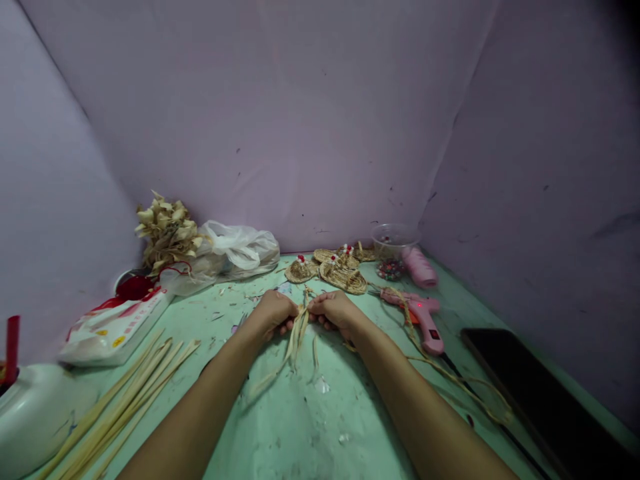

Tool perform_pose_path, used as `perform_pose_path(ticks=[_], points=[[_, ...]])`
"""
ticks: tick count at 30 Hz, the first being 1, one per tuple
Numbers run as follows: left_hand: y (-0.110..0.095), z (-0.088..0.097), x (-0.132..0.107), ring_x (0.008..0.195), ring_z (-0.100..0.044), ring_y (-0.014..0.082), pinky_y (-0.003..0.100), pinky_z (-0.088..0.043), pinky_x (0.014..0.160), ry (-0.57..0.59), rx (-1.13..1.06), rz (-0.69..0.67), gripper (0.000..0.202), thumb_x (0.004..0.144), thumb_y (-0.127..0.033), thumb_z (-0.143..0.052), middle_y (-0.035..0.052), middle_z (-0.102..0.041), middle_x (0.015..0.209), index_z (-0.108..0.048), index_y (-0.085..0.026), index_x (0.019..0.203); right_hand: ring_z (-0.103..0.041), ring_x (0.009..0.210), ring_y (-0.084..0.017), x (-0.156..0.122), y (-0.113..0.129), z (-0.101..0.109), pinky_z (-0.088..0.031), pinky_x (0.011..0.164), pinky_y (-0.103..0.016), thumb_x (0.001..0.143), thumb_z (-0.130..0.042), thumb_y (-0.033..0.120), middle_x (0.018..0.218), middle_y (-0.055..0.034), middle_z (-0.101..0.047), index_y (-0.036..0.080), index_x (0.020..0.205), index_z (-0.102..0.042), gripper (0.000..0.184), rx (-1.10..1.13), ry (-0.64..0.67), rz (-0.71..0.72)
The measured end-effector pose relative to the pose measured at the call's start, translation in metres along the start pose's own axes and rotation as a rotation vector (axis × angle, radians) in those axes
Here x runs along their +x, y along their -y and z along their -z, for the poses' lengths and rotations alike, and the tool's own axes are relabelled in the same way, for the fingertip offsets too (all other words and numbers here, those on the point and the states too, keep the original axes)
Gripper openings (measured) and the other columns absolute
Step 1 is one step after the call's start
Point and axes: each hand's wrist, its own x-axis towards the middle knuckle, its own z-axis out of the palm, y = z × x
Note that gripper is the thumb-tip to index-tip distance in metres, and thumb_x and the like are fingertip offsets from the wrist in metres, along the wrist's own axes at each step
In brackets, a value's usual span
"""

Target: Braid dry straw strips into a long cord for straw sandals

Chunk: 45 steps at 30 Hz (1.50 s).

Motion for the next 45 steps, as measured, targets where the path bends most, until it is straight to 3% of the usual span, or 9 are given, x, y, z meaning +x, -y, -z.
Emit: perform_pose_path(ticks=[4, 9, 16, 20, 23, 29, 33, 37, 45], points=[[0.003, -0.001, 0.004, 0.028, -0.032, 0.0078, 0.020, -0.020, 0.033, -0.129, 0.173, -0.043, 0.007, 0.048, -0.013, -0.049, -0.0017, -0.038, 0.029, -0.047, -0.014, 0.041, -0.034, 0.031, -0.004, 0.001, -0.001, 0.000, -0.025, 0.029, -0.015, 0.060, -0.053, 0.009, 0.038, 0.0045, -0.049, 0.012, 0.054, -0.056, 0.008, -0.006, -0.010, 0.009], [0.001, -0.004, 0.003, 0.028, -0.031, 0.0064, 0.019, -0.018, 0.032, -0.042, 0.091, -0.067, 0.010, 0.049, -0.014, -0.048, -0.0036, -0.035, 0.028, -0.044, -0.015, 0.039, -0.035, 0.031, -0.004, 0.001, -0.002, 0.000, -0.025, 0.030, -0.016, 0.060, -0.053, 0.009, 0.039, 0.0043, -0.049, 0.013, 0.054, -0.055, 0.008, 0.004, -0.011, 0.018], [0.005, -0.003, 0.008, 0.030, -0.039, 0.0074, 0.018, -0.021, 0.029, 0.151, -0.150, -0.067, 0.007, 0.053, -0.017, -0.050, -0.0003, -0.048, 0.040, -0.053, -0.012, 0.050, -0.033, 0.029, -0.004, 0.002, -0.001, 0.000, -0.023, 0.030, -0.017, 0.061, -0.055, 0.010, 0.036, 0.0051, -0.047, 0.014, 0.051, -0.055, 0.010, -0.014, -0.028, 0.009], [0.009, -0.003, 0.012, 0.034, -0.044, 0.0066, 0.017, -0.023, 0.029, 0.208, -0.249, -0.084, 0.009, 0.055, -0.019, -0.050, 0.0013, -0.054, 0.051, -0.054, -0.011, 0.055, -0.040, 0.033, -0.006, 0.004, -0.003, -0.001, -0.030, 0.035, -0.017, 0.060, -0.054, 0.008, 0.038, 0.0031, -0.050, 0.016, 0.049, -0.054, 0.014, 0.000, -0.065, 0.032], [0.009, -0.005, 0.010, 0.032, -0.040, 0.0050, 0.017, -0.022, 0.029, 0.178, -0.217, -0.104, 0.007, 0.056, -0.018, -0.053, -0.0002, -0.053, 0.047, -0.052, -0.011, 0.055, -0.044, 0.037, -0.007, 0.005, -0.005, -0.001, -0.034, 0.038, -0.018, 0.059, -0.054, 0.008, 0.041, 0.0019, -0.053, 0.015, 0.051, -0.056, 0.011, 0.006, -0.076, 0.047], [-0.003, -0.011, -0.002, 0.022, -0.027, 0.0045, 0.016, -0.017, 0.028, 0.012, -0.123, 0.004, 0.006, 0.065, -0.017, -0.053, -0.0060, -0.039, 0.028, -0.049, -0.014, 0.062, -0.045, 0.037, -0.008, 0.001, -0.004, 0.001, -0.033, 0.038, -0.019, 0.056, -0.052, 0.008, 0.043, 0.0007, -0.055, 0.012, 0.058, -0.058, 0.007, 0.043, -0.025, 0.048], [-0.007, -0.013, -0.003, 0.025, -0.032, 0.0039, 0.014, -0.018, 0.028, 0.086, -0.283, 0.039, 0.005, 0.069, -0.010, -0.049, -0.0060, -0.042, 0.034, -0.047, -0.014, 0.066, -0.048, 0.039, -0.010, -0.002, 0.000, -0.001, -0.037, 0.041, -0.020, 0.054, -0.050, 0.007, 0.046, -0.0015, -0.058, 0.011, 0.058, -0.058, 0.010, 0.124, 0.010, 0.062], [-0.003, -0.012, 0.002, 0.033, -0.042, 0.0038, 0.013, -0.031, 0.033, 0.228, -0.425, 0.138, 0.011, 0.070, -0.008, -0.046, -0.0012, -0.050, 0.043, -0.048, -0.011, 0.060, -0.049, 0.040, -0.010, -0.005, 0.003, -0.002, -0.038, 0.043, -0.021, 0.052, -0.046, 0.004, 0.043, -0.0014, -0.056, 0.012, 0.055, -0.056, 0.013, 0.194, 0.036, 0.049], [0.002, -0.014, 0.005, 0.027, -0.031, 0.0044, 0.016, -0.019, 0.028, 0.075, -0.239, 0.024, 0.015, 0.059, -0.008, -0.049, -0.0046, -0.038, 0.032, -0.042, -0.014, 0.047, -0.037, 0.034, -0.006, -0.008, 0.003, 0.004, -0.029, 0.038, -0.019, 0.055, -0.049, 0.009, 0.038, 0.0035, -0.048, 0.013, 0.051, -0.052, 0.006, 0.045, 0.075, 0.045]])
